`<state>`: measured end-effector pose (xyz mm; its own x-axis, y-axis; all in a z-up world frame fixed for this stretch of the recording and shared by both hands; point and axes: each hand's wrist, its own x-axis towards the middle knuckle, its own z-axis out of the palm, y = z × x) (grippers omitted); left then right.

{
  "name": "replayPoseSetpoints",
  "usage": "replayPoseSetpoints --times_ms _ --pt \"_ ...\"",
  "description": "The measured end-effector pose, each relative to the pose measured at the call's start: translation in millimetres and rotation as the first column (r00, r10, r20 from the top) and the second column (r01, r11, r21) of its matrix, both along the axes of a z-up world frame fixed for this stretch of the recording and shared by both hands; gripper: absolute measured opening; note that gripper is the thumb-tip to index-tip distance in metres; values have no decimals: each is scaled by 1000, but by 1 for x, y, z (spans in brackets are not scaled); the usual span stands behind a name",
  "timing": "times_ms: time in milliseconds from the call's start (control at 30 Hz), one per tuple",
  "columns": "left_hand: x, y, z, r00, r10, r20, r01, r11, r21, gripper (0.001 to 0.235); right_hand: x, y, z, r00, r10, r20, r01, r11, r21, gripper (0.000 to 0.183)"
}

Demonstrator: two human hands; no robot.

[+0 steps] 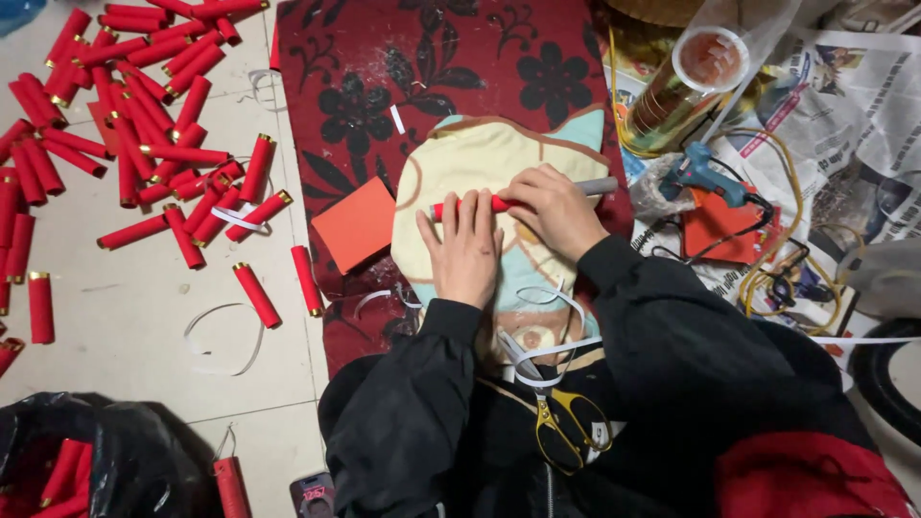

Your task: Assembling firecrackers by wrapping red tubes with red paper, applying hot glue, and measuring components.

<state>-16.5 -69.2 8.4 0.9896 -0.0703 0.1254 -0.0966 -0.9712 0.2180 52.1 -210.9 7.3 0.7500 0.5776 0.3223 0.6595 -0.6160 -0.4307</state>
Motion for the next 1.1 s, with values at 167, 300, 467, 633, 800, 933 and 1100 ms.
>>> replayPoseSetpoints --times_ms 167,300,467,633,800,933,1100 --pt "12 9 -7 1000 -1 18 1 1000 -15 45 4 -2 -2 1000 -3 -12 3 1000 3 13" --pt "14 28 -9 997 68 -36 -72 989 -128 59 1 -5 -1 999 33 1 -33 999 1 15" --pt "15 30 3 988 115 -98 -134 970 -205 70 -12 -21 -11 1000 16 6 -16 1000 -26 19" --pt "15 31 -1 986 108 -125 -133 969 -207 77 -34 -43 -18 999 -16 -40 15 1000 -22 21" --pt "16 34 -3 984 93 -153 -127 966 -227 77 -61 -64 -19 975 -166 -147 145 979 -147 24" --pt "16 35 -2 983 98 -154 -132 964 -229 77 -80 -75 8 946 -240 -218 192 956 -220 25" --pt "14 36 1 988 105 -116 -141 921 -364 46 -70 -69 42 845 -229 -483 358 914 193 26"
